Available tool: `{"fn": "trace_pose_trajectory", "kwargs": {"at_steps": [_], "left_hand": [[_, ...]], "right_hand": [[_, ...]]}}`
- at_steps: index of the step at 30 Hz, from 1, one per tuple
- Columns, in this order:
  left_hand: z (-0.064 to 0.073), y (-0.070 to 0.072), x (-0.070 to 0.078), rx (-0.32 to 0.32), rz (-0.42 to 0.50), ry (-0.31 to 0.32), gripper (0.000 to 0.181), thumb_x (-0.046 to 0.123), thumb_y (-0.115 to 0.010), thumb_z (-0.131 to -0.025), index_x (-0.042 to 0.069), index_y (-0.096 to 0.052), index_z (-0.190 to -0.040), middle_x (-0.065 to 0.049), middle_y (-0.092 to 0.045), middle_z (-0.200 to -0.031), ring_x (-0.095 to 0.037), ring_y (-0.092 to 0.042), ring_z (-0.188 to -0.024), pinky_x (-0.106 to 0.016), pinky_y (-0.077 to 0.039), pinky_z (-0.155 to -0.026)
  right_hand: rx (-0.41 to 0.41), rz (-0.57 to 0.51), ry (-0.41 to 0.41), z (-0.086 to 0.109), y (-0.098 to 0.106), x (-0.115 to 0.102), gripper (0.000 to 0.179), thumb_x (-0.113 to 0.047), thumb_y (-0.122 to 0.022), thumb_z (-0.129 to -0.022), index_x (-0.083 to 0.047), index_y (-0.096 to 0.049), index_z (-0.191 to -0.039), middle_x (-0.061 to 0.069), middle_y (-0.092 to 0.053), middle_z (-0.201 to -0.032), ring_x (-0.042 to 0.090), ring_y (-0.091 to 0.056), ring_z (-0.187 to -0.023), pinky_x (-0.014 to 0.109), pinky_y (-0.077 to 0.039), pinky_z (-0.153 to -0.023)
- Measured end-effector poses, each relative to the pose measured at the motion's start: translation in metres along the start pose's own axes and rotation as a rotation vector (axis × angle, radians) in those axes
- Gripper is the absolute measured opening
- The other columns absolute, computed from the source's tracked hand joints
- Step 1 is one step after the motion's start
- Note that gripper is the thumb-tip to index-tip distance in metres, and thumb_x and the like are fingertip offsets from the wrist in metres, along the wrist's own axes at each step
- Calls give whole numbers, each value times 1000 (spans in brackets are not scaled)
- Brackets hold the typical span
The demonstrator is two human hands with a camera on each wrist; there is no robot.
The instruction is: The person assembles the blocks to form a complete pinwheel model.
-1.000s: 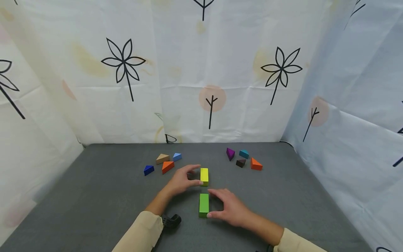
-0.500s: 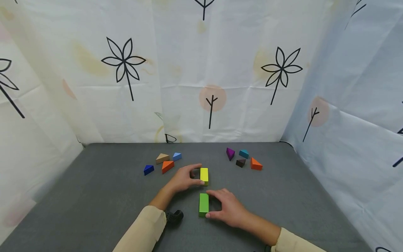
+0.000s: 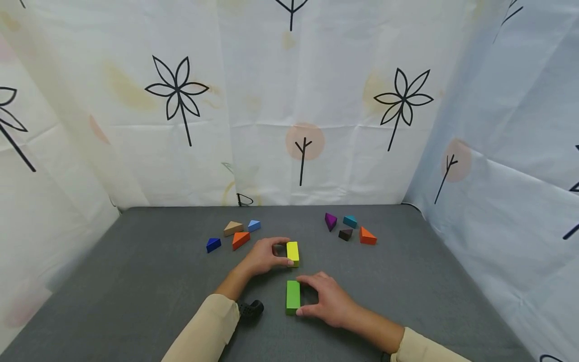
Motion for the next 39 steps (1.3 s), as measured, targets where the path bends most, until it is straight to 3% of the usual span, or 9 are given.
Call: {"fn": "trace_pose_trajectory", "kwargs": {"at_steps": [25,33,39], "left_hand": [[15,6,2,18,83,16,61,39,-82,-78,16,-61,-131,0,-62,-116,-17,-53,-79,-31,-47,-63],[19,5,-4,28,75,25,61,39,-83,-77,15,-62,-130,1,-61,-109,-17,-52,-76,-31,-46,-61],[19,5,-7,-11,70,23,60,38,-81,-79,16,-61,-131,2,-60,-98,-16,-52,-75,-29,-44,-60]], "right_hand": [[94,0,-5,-13,22,5,67,-36,-81,-79,-9,-57,-135,6,-58,-118,24,-51,-103,46,-47,-85],[56,15,13,-21,21,7,66,-38,-80,-80,-10,-57,-135,4,-59,-121,22,-51,-104,45,-47,-86],[12,10,0,-25,15,9,67,-39,-80,-80,-11,-57,-136,4,-59,-123,21,-51,-104,47,-46,-88]]}}
Point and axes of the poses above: each hand's wrist, its own z-axis away from the middle knuckle, its own y-axis out of the back of the hand, x = y × z, the point moved 7 cm from there along -z, towards the middle knuckle
